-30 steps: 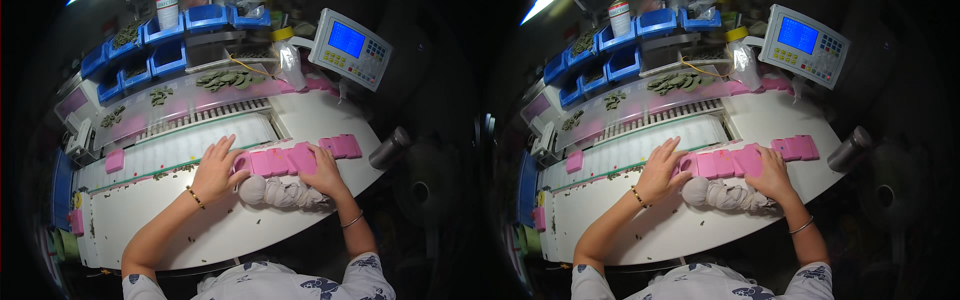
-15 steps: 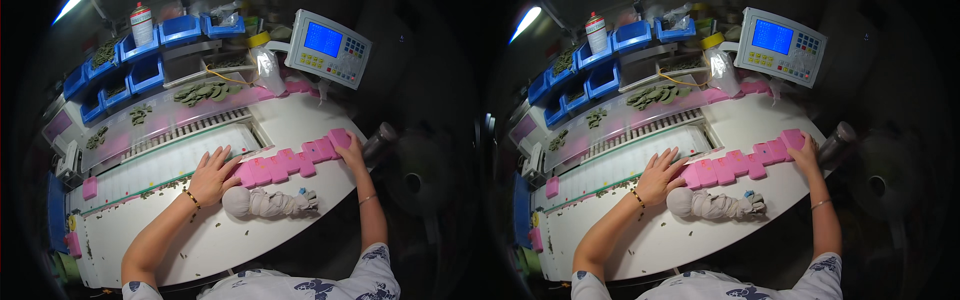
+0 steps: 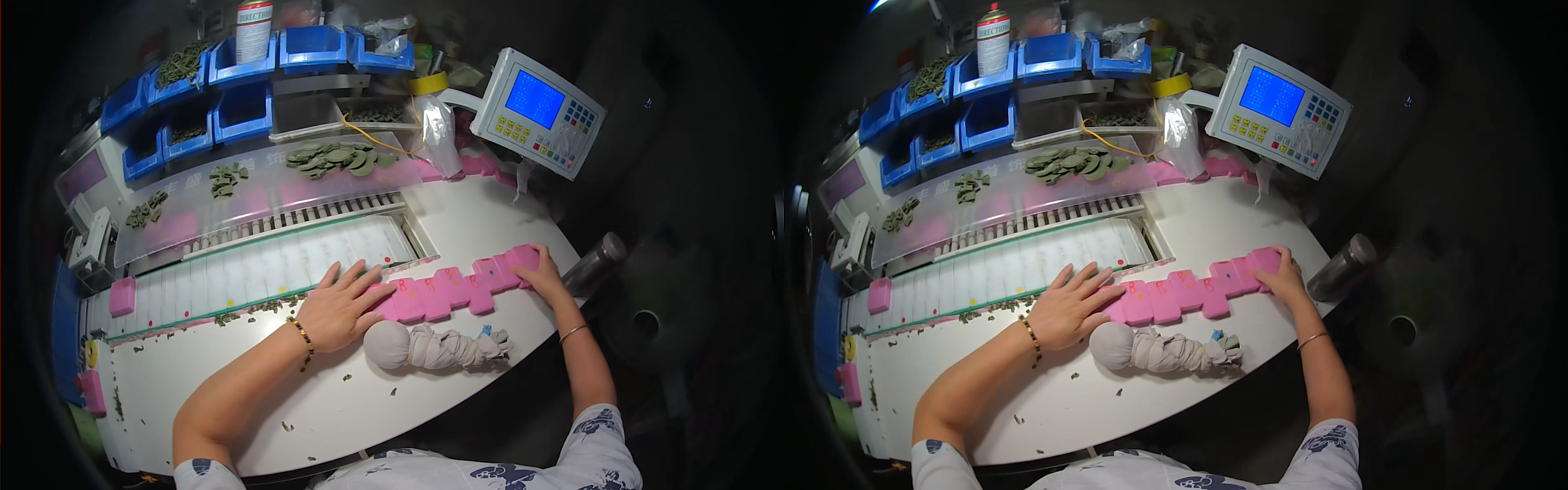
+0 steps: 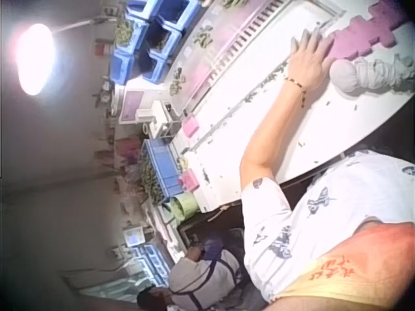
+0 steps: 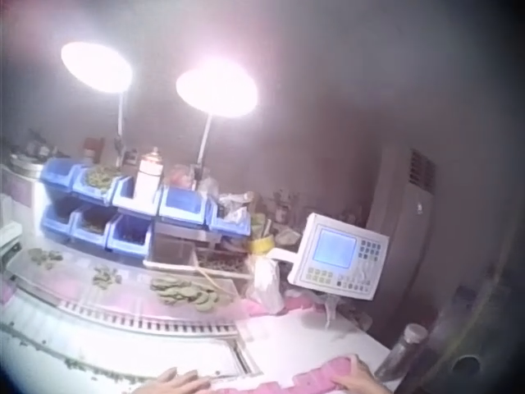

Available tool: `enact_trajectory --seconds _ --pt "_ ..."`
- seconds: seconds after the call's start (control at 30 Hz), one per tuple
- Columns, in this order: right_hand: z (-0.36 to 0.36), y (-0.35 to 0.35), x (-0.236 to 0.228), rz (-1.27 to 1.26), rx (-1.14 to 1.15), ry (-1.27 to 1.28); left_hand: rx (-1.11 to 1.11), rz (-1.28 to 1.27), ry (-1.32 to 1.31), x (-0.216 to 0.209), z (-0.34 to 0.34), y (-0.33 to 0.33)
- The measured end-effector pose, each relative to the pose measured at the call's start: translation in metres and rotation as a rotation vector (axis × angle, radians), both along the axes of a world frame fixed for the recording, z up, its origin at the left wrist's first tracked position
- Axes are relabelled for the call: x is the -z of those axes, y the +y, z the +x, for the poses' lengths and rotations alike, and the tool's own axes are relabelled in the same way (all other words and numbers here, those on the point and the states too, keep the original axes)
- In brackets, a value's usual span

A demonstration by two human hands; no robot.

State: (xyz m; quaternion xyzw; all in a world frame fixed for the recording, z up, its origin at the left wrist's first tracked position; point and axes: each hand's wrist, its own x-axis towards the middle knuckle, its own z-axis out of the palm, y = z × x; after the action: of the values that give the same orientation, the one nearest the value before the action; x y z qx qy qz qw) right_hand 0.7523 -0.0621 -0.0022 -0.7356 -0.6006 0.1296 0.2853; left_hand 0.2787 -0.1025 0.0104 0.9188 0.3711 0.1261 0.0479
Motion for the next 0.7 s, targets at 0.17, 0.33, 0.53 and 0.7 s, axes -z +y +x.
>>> enact_trajectory --seconds 0.17,0.33,0.53,0.7 --pt "-0.067 -0.026 -0.009 -0.045 -0.057 -0.082 -0.050 -0.061 0.024 -0.006 -0.058 -0.025" --pt "-0.134 -0.044 -0.034 -0.101 -0.244 0.018 -0.177 -0.125 0.155 -0.028 -0.125 -0.059" --pt "-0.230 -0.047 -0.068 -0.302 -0.559 0.159 -0.416 -0.268 0.293 -0.046 -0.230 -0.116" --pt "-0.294 -0.038 -0.068 -0.472 -0.910 0.108 -0.594 -0.274 0.377 -0.065 -0.284 -0.158"
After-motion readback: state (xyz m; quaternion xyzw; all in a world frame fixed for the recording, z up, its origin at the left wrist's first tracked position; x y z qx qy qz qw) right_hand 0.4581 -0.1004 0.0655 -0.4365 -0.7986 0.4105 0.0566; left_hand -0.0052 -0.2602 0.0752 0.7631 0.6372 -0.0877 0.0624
